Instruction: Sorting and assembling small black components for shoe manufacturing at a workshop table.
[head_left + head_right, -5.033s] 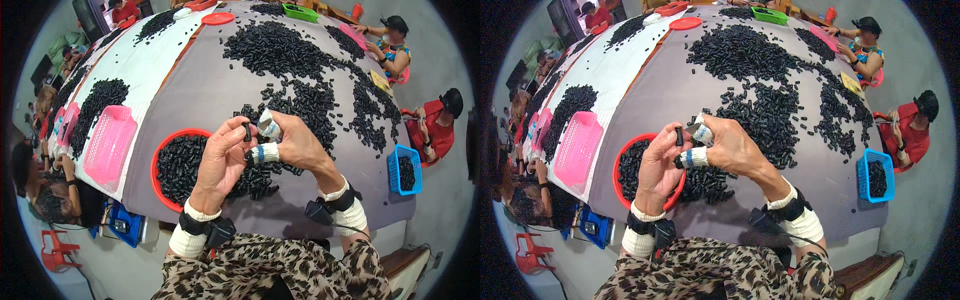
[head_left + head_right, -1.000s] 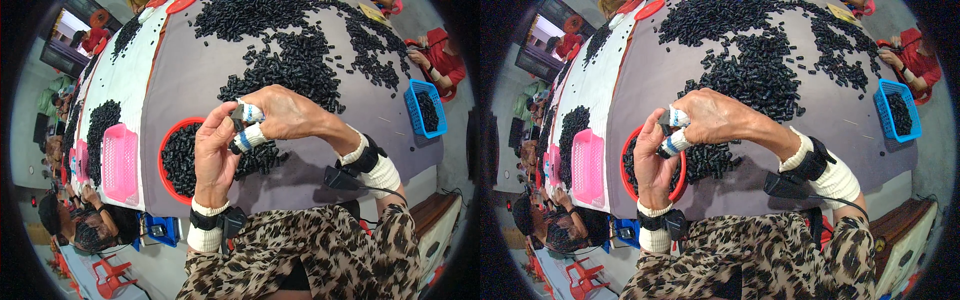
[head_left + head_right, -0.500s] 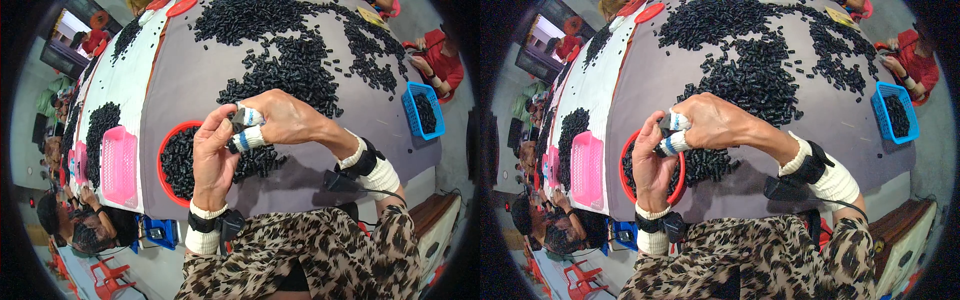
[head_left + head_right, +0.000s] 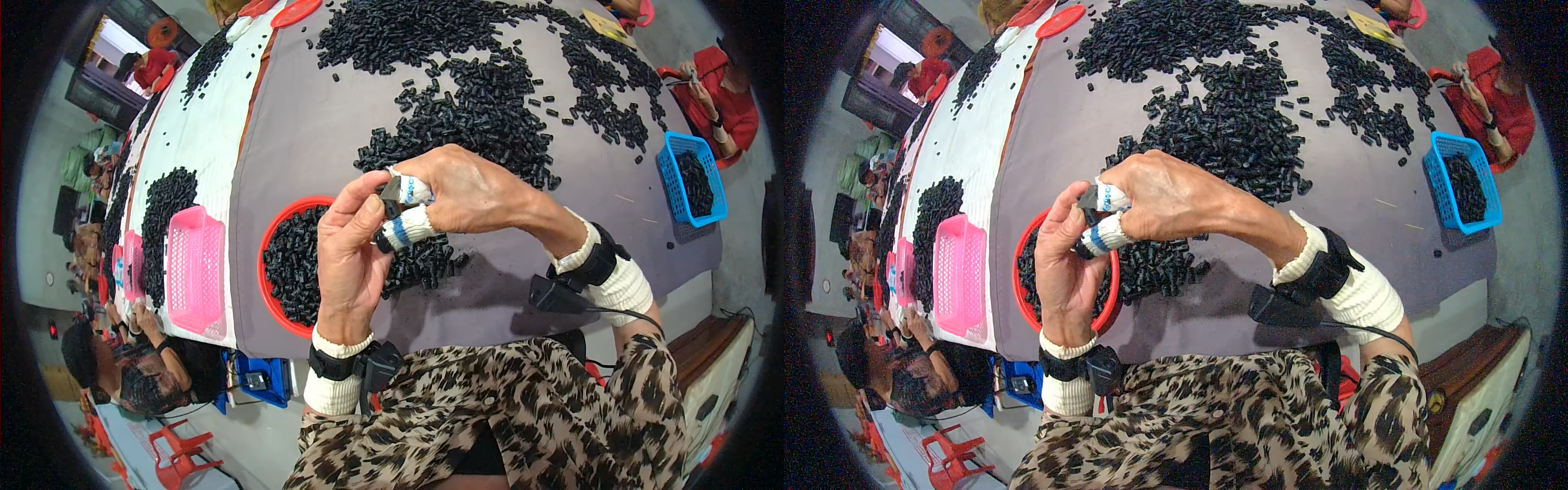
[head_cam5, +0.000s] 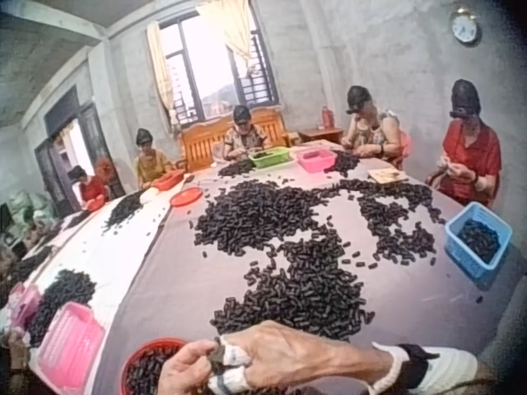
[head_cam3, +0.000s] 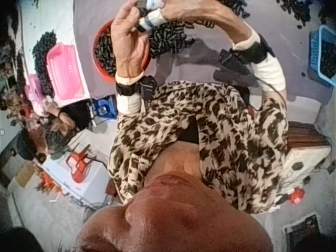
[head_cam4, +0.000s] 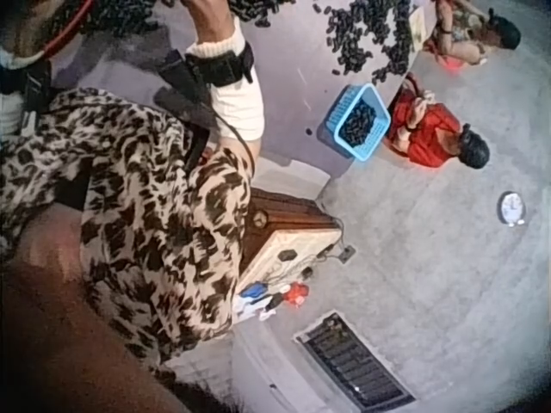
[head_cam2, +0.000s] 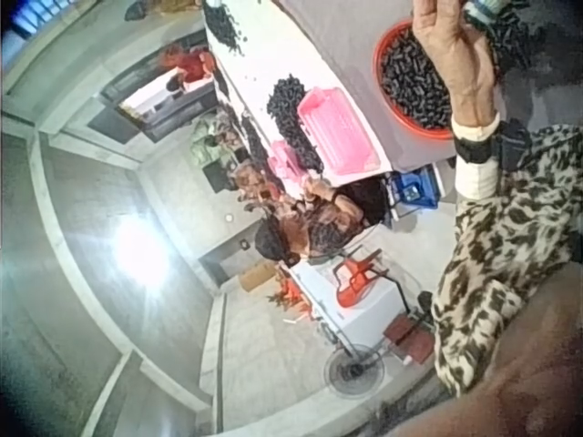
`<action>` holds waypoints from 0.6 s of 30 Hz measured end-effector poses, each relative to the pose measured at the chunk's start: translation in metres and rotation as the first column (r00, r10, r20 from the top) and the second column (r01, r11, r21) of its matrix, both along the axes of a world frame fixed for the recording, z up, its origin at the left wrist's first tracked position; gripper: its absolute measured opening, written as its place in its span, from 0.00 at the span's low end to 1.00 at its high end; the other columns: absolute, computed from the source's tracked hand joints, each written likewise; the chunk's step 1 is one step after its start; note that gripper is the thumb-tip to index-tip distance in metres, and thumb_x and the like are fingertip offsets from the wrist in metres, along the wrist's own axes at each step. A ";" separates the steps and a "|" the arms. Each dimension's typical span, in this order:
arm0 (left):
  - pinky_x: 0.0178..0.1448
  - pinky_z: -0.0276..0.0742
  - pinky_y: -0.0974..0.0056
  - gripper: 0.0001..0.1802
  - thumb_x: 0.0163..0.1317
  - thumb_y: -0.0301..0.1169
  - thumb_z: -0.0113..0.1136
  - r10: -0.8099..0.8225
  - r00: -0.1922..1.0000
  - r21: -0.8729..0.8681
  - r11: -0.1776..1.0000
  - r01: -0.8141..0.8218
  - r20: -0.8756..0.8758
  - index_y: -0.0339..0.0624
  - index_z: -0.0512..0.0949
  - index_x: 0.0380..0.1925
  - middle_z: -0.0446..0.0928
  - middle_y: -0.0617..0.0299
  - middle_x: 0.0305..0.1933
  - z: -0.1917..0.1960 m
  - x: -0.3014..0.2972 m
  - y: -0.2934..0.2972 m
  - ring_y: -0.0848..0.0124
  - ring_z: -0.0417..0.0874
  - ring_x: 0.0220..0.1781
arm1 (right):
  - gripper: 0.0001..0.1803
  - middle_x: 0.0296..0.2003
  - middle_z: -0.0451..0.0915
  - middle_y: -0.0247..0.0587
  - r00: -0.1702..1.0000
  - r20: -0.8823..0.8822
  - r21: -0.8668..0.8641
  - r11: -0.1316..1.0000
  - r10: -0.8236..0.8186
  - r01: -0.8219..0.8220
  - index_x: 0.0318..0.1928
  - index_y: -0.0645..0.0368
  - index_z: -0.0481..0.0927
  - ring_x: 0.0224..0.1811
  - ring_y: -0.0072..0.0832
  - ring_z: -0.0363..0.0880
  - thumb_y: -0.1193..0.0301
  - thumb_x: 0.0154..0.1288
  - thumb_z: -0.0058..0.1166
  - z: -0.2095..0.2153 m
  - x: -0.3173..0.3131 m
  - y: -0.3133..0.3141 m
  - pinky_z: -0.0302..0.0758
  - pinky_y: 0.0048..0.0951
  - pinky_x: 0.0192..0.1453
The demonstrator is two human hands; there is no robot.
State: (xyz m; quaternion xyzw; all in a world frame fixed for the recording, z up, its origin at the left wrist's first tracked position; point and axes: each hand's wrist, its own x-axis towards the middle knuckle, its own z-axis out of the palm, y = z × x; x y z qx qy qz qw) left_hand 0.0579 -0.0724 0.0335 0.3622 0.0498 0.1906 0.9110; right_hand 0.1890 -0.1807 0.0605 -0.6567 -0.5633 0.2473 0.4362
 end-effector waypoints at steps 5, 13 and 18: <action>0.50 0.77 0.62 0.16 0.59 0.23 0.53 0.037 0.999 0.046 0.998 -0.036 -0.024 0.31 0.70 0.48 0.76 0.53 0.43 -0.001 0.001 0.000 0.66 0.79 0.44 | 0.18 0.19 0.75 0.48 1.000 0.008 -0.003 1.000 -0.008 0.008 0.26 0.66 0.75 0.20 0.38 0.73 0.61 0.47 0.59 0.003 -0.002 -0.002 0.69 0.34 0.29; 0.49 0.75 0.66 0.15 0.57 0.21 0.54 -0.022 0.999 -0.096 0.995 0.019 -0.028 0.32 0.72 0.45 0.77 0.58 0.40 0.001 0.000 -0.001 0.72 0.78 0.41 | 0.16 0.21 0.77 0.44 0.990 -0.089 0.028 0.993 -0.113 0.116 0.26 0.65 0.76 0.22 0.31 0.74 0.63 0.44 0.61 0.003 -0.005 -0.003 0.70 0.31 0.29; 0.44 0.75 0.70 0.13 0.54 0.22 0.56 0.105 0.977 0.127 0.988 -0.082 -0.187 0.32 0.73 0.41 0.77 0.59 0.35 0.008 0.008 -0.005 0.74 0.78 0.37 | 0.16 0.21 0.77 0.44 0.989 -0.110 0.069 0.991 -0.102 0.110 0.26 0.64 0.75 0.23 0.30 0.75 0.64 0.43 0.61 -0.001 -0.006 -0.002 0.71 0.30 0.30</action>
